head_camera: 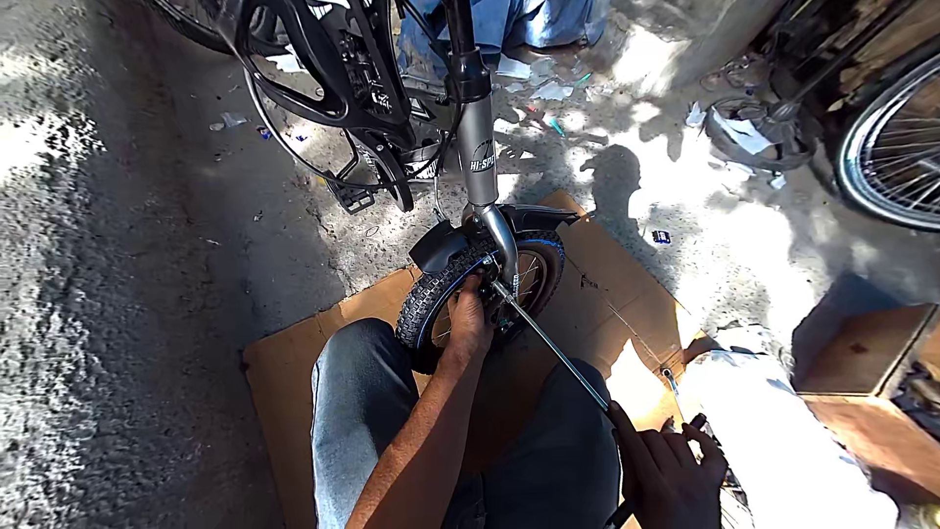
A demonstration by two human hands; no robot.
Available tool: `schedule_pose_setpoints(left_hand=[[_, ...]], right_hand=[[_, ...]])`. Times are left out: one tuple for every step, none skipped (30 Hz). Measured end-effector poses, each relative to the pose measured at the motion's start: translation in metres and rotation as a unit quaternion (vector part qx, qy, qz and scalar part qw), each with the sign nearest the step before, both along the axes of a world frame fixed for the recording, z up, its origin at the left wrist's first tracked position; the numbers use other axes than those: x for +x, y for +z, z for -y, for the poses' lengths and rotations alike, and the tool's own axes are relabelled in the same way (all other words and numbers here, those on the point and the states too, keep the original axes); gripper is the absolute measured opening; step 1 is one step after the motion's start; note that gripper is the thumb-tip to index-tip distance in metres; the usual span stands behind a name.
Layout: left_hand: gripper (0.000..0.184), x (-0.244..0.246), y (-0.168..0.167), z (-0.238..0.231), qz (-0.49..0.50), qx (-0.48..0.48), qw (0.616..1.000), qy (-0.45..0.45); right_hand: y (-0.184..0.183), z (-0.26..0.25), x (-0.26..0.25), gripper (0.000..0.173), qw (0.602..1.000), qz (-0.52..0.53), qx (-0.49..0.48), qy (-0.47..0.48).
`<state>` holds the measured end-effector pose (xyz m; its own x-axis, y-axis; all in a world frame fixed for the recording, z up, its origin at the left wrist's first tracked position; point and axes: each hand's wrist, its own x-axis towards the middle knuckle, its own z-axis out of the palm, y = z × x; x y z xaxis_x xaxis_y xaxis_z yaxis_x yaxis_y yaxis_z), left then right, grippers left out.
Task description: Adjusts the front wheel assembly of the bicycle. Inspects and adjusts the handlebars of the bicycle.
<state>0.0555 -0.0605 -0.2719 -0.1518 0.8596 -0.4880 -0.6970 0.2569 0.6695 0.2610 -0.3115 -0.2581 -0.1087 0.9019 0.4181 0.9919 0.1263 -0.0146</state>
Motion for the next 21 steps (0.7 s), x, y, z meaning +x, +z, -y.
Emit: schedule_pose_setpoints(left_hand=[[0.024,0.001,0.002,-0.001,-0.003,-0.002,1.0,0.003],[0.024,0.002,0.004,-0.001,-0.006,-0.004,1.0,0.007],[0.024,0.002,0.005,-0.001,-0.007,-0.007,1.0,0.006],[0.025,0.001,0.003,-0.001,-0.004,-0.007,1.0,0.001],[0.027,0.0,0.001,-0.002,-0.002,-0.002,1.0,-0.01],[0.028,-0.001,-0.002,-0.001,0.001,0.002,1.0,-0.022],[0.029,-0.002,-0.004,-0.002,0.001,0.004,0.999,-0.031],[0.029,-0.002,-0.002,-0.003,-0.011,0.002,0.999,-0.034],[0.029,-0.002,-0.001,-0.005,-0.02,-0.002,0.999,-0.033],[0.028,-0.001,0.001,-0.004,-0.027,-0.008,0.999,-0.032],[0.028,-0.001,0.002,-0.002,-0.032,-0.015,0.999,-0.03],[0.028,0.0,0.004,-0.002,-0.036,-0.019,0.999,-0.026],[0.029,0.0,0.005,-0.002,-0.037,-0.022,0.999,-0.025],[0.03,0.001,0.005,-0.001,-0.036,-0.025,0.999,-0.022],[0.03,0.001,0.005,-0.001,-0.032,-0.028,0.999,-0.021],[0.03,0.001,0.006,-0.001,-0.027,-0.029,0.999,-0.021],[0.03,0.001,0.007,-0.002,-0.023,-0.029,0.999,-0.021],[0.031,0.001,0.007,-0.003,-0.023,-0.031,0.999,-0.02],[0.031,0.001,0.008,-0.002,-0.025,-0.033,0.999,-0.017],[0.03,0.002,0.008,-0.001,-0.029,-0.034,0.999,-0.015],[0.031,0.002,0.008,0.0,-0.032,-0.034,0.999,-0.016]], right_hand=[[0.003,0.0,-0.001,0.039,1.0,0.006,-0.005,0.007],[0.006,-0.001,-0.002,0.038,1.0,0.005,-0.011,0.016],[0.009,-0.002,-0.003,0.037,0.999,-0.007,-0.017,0.028],[0.01,-0.003,-0.003,0.036,0.998,-0.032,-0.025,0.039],[0.009,-0.005,-0.001,0.036,0.996,-0.063,-0.034,0.047],[0.009,-0.005,0.002,0.036,0.993,-0.09,-0.05,0.051],[0.009,-0.006,0.005,0.037,0.992,-0.099,-0.065,0.053],[0.008,-0.009,0.008,0.039,0.992,-0.082,-0.074,0.058],[0.007,-0.011,0.011,0.04,0.994,-0.054,-0.074,0.066],[0.005,-0.011,0.011,0.041,0.994,-0.032,-0.068,0.077],[0.005,-0.011,0.012,0.042,0.994,-0.025,-0.062,0.088],[0.007,-0.012,0.012,0.042,0.993,-0.025,-0.056,0.097],[0.011,-0.013,0.012,0.042,0.993,-0.026,-0.056,0.102],[0.017,-0.013,0.012,0.042,0.992,-0.023,-0.064,0.103],[0.026,-0.013,0.011,0.042,0.991,-0.015,-0.079,0.104],[0.038,-0.014,0.008,0.043,0.99,-0.001,-0.097,0.104],[0.053,-0.015,0.005,0.044,0.987,0.014,-0.118,0.106],[0.067,-0.017,0.003,0.045,0.984,0.025,-0.138,0.107],[0.076,-0.019,0.002,0.046,0.982,0.034,-0.147,0.11],[0.079,-0.02,0.004,0.045,0.982,0.038,-0.146,0.111],[0.077,-0.021,0.006,0.044,0.984,0.034,-0.139,0.108]])
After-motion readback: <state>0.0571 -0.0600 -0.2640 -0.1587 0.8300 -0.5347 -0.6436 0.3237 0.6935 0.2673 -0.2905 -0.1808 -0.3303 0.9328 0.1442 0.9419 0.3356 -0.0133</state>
